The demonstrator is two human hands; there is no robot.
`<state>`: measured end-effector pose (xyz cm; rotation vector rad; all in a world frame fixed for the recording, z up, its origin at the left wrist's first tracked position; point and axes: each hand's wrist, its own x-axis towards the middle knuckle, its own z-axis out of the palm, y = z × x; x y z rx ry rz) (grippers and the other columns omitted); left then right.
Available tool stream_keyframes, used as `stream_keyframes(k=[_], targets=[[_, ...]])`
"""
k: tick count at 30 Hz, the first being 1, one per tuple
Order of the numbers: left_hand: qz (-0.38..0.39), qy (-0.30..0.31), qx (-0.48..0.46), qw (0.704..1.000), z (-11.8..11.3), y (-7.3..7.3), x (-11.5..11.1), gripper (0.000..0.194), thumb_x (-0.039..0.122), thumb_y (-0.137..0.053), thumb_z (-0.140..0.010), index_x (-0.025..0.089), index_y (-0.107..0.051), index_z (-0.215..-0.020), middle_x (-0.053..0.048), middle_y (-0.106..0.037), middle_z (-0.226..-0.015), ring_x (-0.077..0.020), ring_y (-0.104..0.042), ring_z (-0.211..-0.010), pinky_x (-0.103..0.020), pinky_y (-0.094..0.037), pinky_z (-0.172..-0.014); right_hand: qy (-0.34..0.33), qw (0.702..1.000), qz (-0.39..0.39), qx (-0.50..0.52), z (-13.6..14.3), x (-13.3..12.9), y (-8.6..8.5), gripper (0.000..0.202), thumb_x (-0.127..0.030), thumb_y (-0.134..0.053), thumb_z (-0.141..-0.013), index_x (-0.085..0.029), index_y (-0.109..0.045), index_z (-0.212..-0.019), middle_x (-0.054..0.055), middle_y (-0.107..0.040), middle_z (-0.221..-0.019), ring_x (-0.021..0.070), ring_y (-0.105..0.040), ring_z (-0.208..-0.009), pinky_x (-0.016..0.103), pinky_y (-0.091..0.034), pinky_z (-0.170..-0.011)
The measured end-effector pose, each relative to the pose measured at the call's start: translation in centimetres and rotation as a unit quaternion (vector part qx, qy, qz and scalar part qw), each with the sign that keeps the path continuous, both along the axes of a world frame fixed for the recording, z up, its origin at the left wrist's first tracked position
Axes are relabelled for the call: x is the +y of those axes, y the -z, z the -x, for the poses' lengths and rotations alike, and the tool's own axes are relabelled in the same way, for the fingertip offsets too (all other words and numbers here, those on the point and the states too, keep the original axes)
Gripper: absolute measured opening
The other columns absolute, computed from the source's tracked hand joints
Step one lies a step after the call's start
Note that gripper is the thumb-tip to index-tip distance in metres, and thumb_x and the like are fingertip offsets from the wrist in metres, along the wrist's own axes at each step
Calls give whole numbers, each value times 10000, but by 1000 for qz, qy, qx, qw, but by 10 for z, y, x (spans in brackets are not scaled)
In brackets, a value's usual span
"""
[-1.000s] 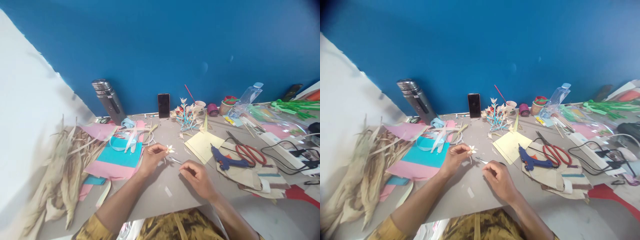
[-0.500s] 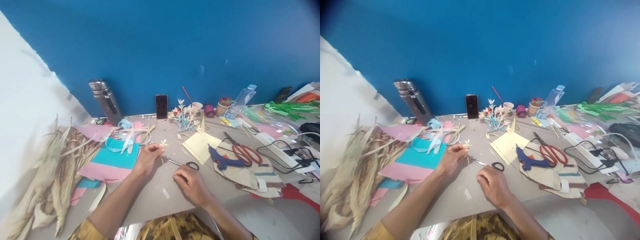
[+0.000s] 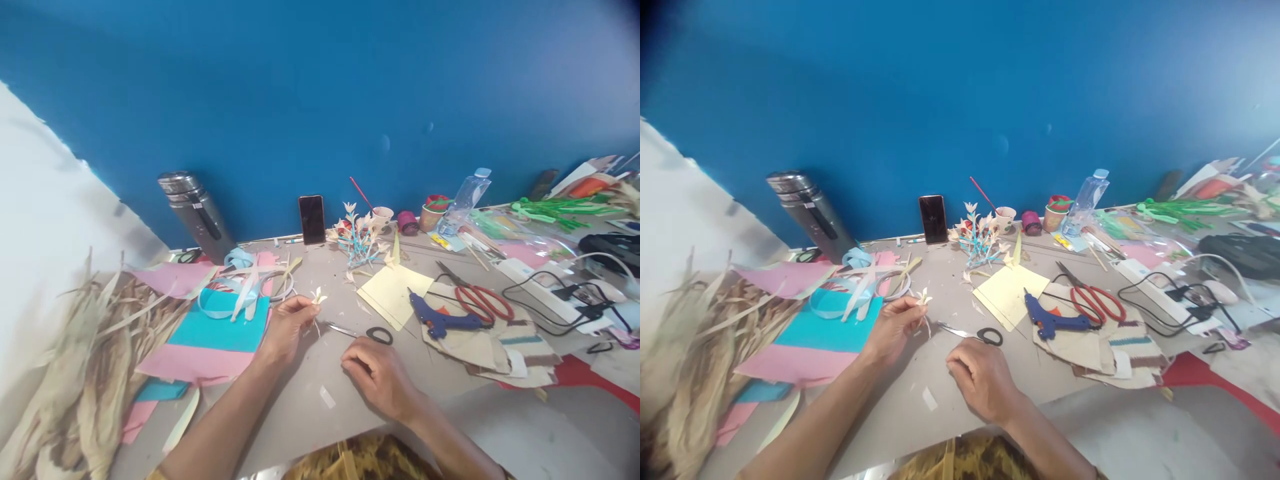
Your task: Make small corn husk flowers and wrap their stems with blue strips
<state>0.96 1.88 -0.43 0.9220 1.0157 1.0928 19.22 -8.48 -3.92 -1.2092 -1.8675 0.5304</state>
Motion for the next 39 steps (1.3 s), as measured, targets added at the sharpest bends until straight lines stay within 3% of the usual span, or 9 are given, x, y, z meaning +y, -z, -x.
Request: stream_keyframes(k=[6,15,24,27,31,33,39], targets=[[-8,-10,45,999,3,1,3,249,320,-832,-606,165,-637,-606,44,-488,-516,-69,-402,-493,-222,-289,-501,32,997,-56,52,-8,-9,-4,156,-187,-503,-982,-208,-625,-887,22,-646,-741,144,-588,-662,253,-451,-632],[-17,-56,34,998,8,1,10,226,321,-837,-601,176,-667,-633,39,-504,-540,-85,-425,-542,-224,-332,-527,100,995,-15,10,-54,-24,-23,191,-233,-478,-1018,-213,-651,-938,18,-713,-777,144,-667,-688,233,-471,-645],[-68,-154,-14,986,19,-21,22,202,256,-829,-546,188,-657,-628,34,-555,-572,-89,-461,-527,-220,-330,-485,145,988,-4,-62,-75,-17,-37,151,-268,-555,-977,-219,-680,-908,22,-737,-820,161,-678,-723,248,-486,-689],[-63,-136,0,989,20,-23,21,204,259,-817,-538,182,-651,-628,42,-543,-542,-82,-453,-497,-217,-328,-482,129,988,17,-78,-72,-17,-34,168,-298,-543,-985,-228,-678,-914,19,-739,-834,166,-686,-744,257,-489,-711],[-26,-1,104,994,13,-11,13,181,273,-799,-548,162,-670,-610,36,-534,-506,-76,-413,-457,-229,-301,-477,111,988,46,-98,-69,-18,-29,202,-349,-523,-996,-236,-672,-917,27,-739,-849,177,-686,-746,272,-489,-693],[-32,42,172,984,10,-4,11,145,255,-782,-549,159,-688,-601,19,-563,-520,-86,-421,-472,-241,-304,-490,105,987,54,-106,-70,-18,-28,218,-366,-512,-999,-237,-668,-919,41,-740,-861,187,-687,-756,283,-494,-695],[-112,68,367,921,11,7,16,56,223,-685,-628,174,-709,-644,-23,-685,-644,-166,-580,-607,-281,-404,-592,99,985,55,-130,-75,-21,-31,243,-362,-481,-1005,-232,-670,-925,57,-749,-854,194,-690,-737,290,-514,-674]])
